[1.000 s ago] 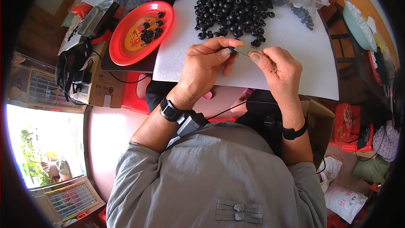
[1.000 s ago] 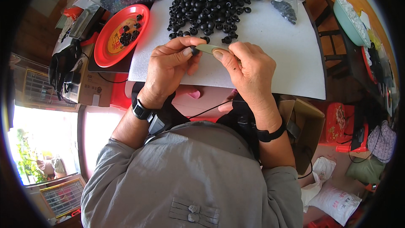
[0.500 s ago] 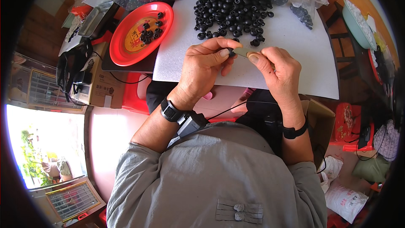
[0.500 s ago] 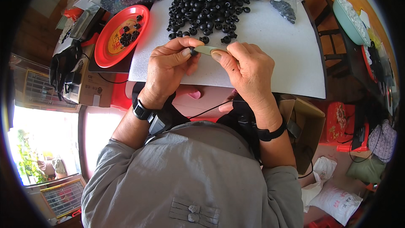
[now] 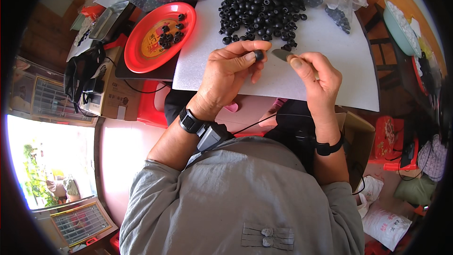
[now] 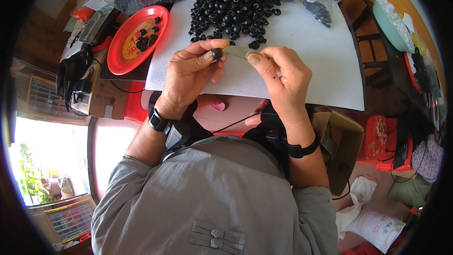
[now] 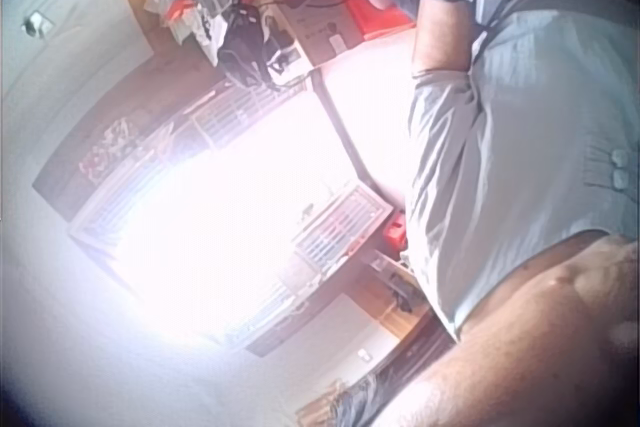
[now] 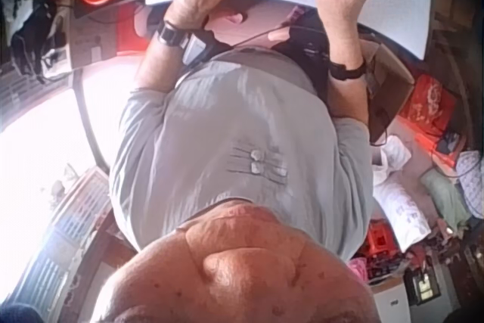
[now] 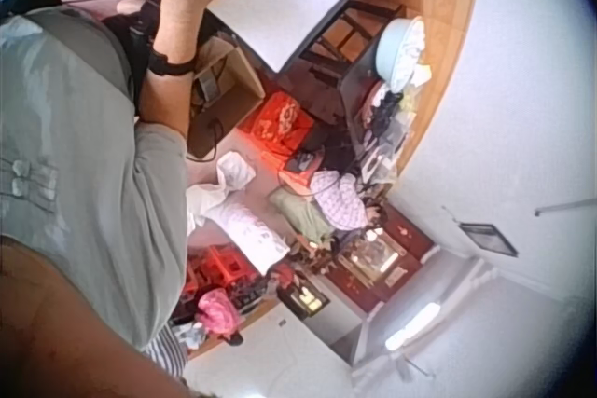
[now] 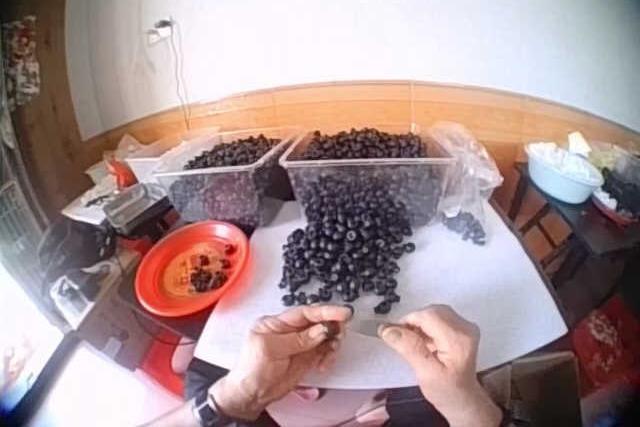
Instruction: Sort and inspect small black shoe components from a container.
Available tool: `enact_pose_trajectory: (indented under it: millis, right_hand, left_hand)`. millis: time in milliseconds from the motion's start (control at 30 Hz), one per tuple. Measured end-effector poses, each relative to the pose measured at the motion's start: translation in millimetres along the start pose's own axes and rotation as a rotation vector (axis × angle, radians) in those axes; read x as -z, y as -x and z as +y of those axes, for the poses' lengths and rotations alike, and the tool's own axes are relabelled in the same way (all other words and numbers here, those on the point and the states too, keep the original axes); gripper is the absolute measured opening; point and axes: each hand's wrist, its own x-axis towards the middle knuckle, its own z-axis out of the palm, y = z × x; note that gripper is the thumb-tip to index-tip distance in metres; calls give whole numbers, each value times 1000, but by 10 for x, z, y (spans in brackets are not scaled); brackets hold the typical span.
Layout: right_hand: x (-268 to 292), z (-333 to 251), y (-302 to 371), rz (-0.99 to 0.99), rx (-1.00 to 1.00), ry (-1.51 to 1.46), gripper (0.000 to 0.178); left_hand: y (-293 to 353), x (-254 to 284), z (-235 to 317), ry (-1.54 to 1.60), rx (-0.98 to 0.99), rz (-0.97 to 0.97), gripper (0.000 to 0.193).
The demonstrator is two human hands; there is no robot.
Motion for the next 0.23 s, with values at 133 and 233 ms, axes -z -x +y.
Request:
enact_pose_trajectory:
  millis: [133,233]
  right_hand:
    - [-10,14,-10,-38,60,111,19]
    - [-16,24,4,-64,61,156,18]
  left_hand:
    - [14,23,0,7,5,-25,28]
    - [19,38,-7,12,5,-47,28]
